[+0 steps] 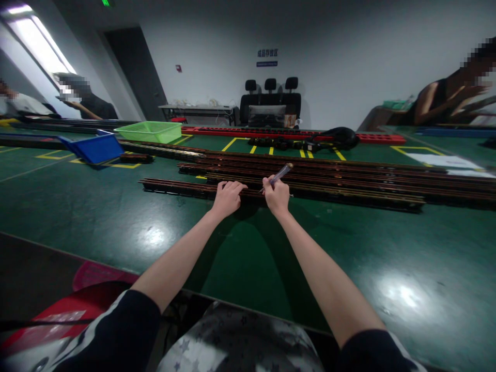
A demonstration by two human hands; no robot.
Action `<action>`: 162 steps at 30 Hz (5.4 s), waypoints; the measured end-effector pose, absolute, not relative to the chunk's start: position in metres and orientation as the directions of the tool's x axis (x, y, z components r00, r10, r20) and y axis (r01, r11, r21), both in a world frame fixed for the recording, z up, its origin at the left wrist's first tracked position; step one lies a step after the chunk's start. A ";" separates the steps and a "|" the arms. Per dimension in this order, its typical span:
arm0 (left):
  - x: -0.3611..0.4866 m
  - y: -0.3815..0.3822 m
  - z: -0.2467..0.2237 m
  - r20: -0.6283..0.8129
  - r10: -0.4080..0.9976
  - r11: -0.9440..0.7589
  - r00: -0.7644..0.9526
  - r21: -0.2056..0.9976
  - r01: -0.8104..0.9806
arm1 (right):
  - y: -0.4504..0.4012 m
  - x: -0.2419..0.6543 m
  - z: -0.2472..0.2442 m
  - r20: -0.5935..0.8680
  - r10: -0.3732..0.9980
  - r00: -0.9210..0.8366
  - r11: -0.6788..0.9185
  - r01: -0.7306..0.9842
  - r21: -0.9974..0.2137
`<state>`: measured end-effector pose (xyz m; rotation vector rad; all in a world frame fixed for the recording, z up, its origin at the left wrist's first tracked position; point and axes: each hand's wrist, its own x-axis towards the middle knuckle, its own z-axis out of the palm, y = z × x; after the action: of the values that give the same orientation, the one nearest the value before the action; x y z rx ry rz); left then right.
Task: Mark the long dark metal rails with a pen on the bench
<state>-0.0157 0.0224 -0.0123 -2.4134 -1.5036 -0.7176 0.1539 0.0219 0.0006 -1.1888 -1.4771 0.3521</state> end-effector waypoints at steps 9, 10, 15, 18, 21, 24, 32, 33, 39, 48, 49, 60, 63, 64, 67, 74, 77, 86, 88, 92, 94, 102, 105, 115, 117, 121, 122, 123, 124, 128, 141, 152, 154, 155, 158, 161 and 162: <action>-0.016 0.025 -0.014 0.505 0.797 -0.439 0.330 0.112 0.891 | 0.023 0.155 0.000 0.560 0.805 0.195 0.424 0.470 -0.774; -0.016 0.025 -0.015 0.505 0.799 -0.438 0.326 0.116 0.892 | 0.022 0.155 0.001 0.561 0.805 0.194 0.426 0.469 -0.774; -0.017 0.024 -0.013 0.484 0.809 -0.441 0.335 0.123 0.889 | 0.021 0.155 0.001 0.549 0.817 0.176 0.412 0.489 -0.769; -0.017 0.023 -0.011 0.473 0.813 -0.445 0.340 0.128 0.886 | 0.021 0.155 0.001 0.539 0.829 0.149 0.406 0.503 -0.763; -0.017 0.022 -0.010 0.478 0.810 -0.449 0.339 0.136 0.883 | 0.021 0.154 0.002 0.545 0.826 0.145 0.409 0.512 -0.756; -0.017 0.023 -0.011 0.484 0.808 -0.454 0.335 0.150 0.878 | 0.020 0.154 0.001 0.550 0.822 0.148 0.413 0.511 -0.754; -0.017 0.021 -0.009 0.461 0.817 -0.454 0.345 0.146 0.879 | 0.022 0.155 -0.001 0.566 0.814 0.134 0.426 0.524 -0.737; -0.017 0.021 -0.008 0.459 0.818 -0.454 0.347 0.143 0.880 | 0.023 0.155 -0.001 0.568 0.813 0.132 0.427 0.529 -0.734; -0.017 0.020 -0.008 0.439 0.820 -0.464 0.368 0.134 0.876 | 0.023 0.155 -0.001 0.566 0.815 0.125 0.431 0.522 -0.736; -0.016 0.020 -0.008 0.433 0.817 -0.465 0.380 0.106 0.879 | 0.023 0.155 -0.001 0.571 0.811 0.126 0.436 0.521 -0.734; -0.017 0.020 -0.008 0.435 0.815 -0.467 0.382 0.104 0.878 | 0.023 0.155 -0.001 0.570 0.812 0.126 0.435 0.520 -0.735; -0.018 0.023 -0.013 0.482 0.789 -0.477 0.382 0.087 0.875 | 0.023 0.155 -0.002 0.557 0.820 0.134 0.427 0.506 -0.750; -0.018 0.024 -0.014 0.488 0.787 -0.471 0.377 0.080 0.879 | 0.024 0.155 -0.002 0.550 0.822 0.147 0.410 0.519 -0.750; -0.018 0.024 -0.015 0.488 0.788 -0.469 0.376 0.079 0.880 | 0.024 0.155 -0.002 0.551 0.821 0.149 0.407 0.524 -0.748; -0.018 0.024 -0.015 0.488 0.788 -0.469 0.376 0.080 0.880 | 0.023 0.155 -0.001 0.556 0.818 0.150 0.409 0.529 -0.744; -0.017 0.024 -0.015 0.495 0.782 -0.471 0.379 0.071 0.879 | 0.021 0.154 0.000 0.559 0.816 0.151 0.423 0.504 -0.753; -0.016 0.023 -0.015 0.489 0.785 -0.469 0.379 0.070 0.880 | 0.020 0.154 0.001 0.560 0.814 0.155 0.425 0.498 -0.756; -0.015 0.023 -0.014 0.487 0.787 -0.464 0.379 0.063 0.883 | 0.021 0.154 0.000 0.567 0.809 0.155 0.442 0.476 -0.760; -0.016 0.024 -0.014 0.489 0.786 -0.465 0.378 0.064 0.883 | 0.022 0.154 0.000 0.564 0.813 0.146 0.443 0.473 -0.761; -0.016 0.024 -0.015 0.494 0.784 -0.462 0.376 0.058 0.885 | 0.024 0.154 -0.001 0.577 0.803 0.146 0.446 0.495 -0.746; -0.016 0.024 -0.015 0.496 0.783 -0.459 0.375 0.054 0.887 | 0.024 0.154 -0.001 0.581 0.799 0.154 0.442 0.506 -0.741; -0.015 0.024 -0.015 0.496 0.780 -0.470 0.381 0.063 0.880 | 0.023 0.154 0.000 0.580 0.800 0.153 0.445 0.498 -0.745; -0.015 0.023 -0.013 0.488 0.783 -0.473 0.385 0.065 0.879 | 0.022 0.153 0.001 0.577 0.802 0.154 0.443 0.496 -0.747; -0.017 0.024 -0.015 0.480 0.792 -0.461 0.376 0.067 0.885 | 0.022 0.154 0.000 0.560 0.816 0.142 0.434 0.489 -0.757; -0.017 0.025 -0.016 0.487 0.786 -0.468 0.382 0.064 0.881 | 0.022 0.154 0.000 0.558 0.818 0.140 0.436 0.483 -0.759; -0.016 0.025 -0.016 0.496 0.781 -0.466 0.379 0.060 0.883 | 0.024 0.155 -0.001 0.558 0.817 0.144 0.429 0.495 -0.756; -0.016 0.024 -0.016 0.497 0.783 -0.461 0.374 0.060 0.885 | 0.024 0.156 -0.002 0.558 0.817 0.148 0.425 0.500 -0.755; -0.016 0.024 -0.016 0.496 0.785 -0.457 0.370 0.061 0.887 | 0.024 0.156 -0.002 0.557 0.816 0.153 0.422 0.502 -0.755; -0.016 0.024 -0.015 0.495 0.788 -0.454 0.367 0.063 0.889 | 0.025 0.156 -0.003 0.557 0.816 0.155 0.421 0.502 -0.756; -0.016 0.023 -0.013 0.485 0.795 -0.452 0.365 0.070 0.890 | 0.026 0.156 -0.004 0.550 0.821 0.156 0.426 0.474 -0.771; -0.016 0.026 -0.016 0.479 0.805 -0.440 0.351 0.084 0.894 | 0.024 0.157 -0.002 0.544 0.820 0.180 0.412 0.474 -0.778; -0.016 0.027 -0.017 0.476 0.803 -0.452 0.359 0.093 0.887 | 0.024 0.157 -0.003 0.550 0.818 0.169 0.407 0.505 -0.761; -0.017 0.026 -0.016 0.465 0.809 -0.451 0.359 0.100 0.887 | 0.024 0.158 -0.003 0.555 0.815 0.165 0.406 0.521 -0.751; -0.017 0.026 -0.015 0.462 0.812 -0.449 0.356 0.105 0.887 | 0.025 0.158 -0.004 0.558 0.813 0.165 0.408 0.523 -0.749; -0.017 0.026 -0.014 0.455 0.820 -0.445 0.346 0.129 0.886 | 0.025 0.157 -0.004 0.560 0.812 0.165 0.415 0.512 -0.752; -0.016 0.025 -0.012 0.442 0.831 -0.438 0.337 0.148 0.887 | 0.024 0.157 -0.003 0.562 0.812 0.158 0.420 0.512 -0.750; -0.016 0.024 -0.012 0.436 0.834 -0.437 0.337 0.150 0.887 | 0.023 0.157 -0.003 0.563 0.811 0.156 0.421 0.513 -0.748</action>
<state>-0.0160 0.0241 -0.0116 -2.4733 -1.5998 -0.6990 0.1569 0.0234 -0.0032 -1.2310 -1.5023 0.3186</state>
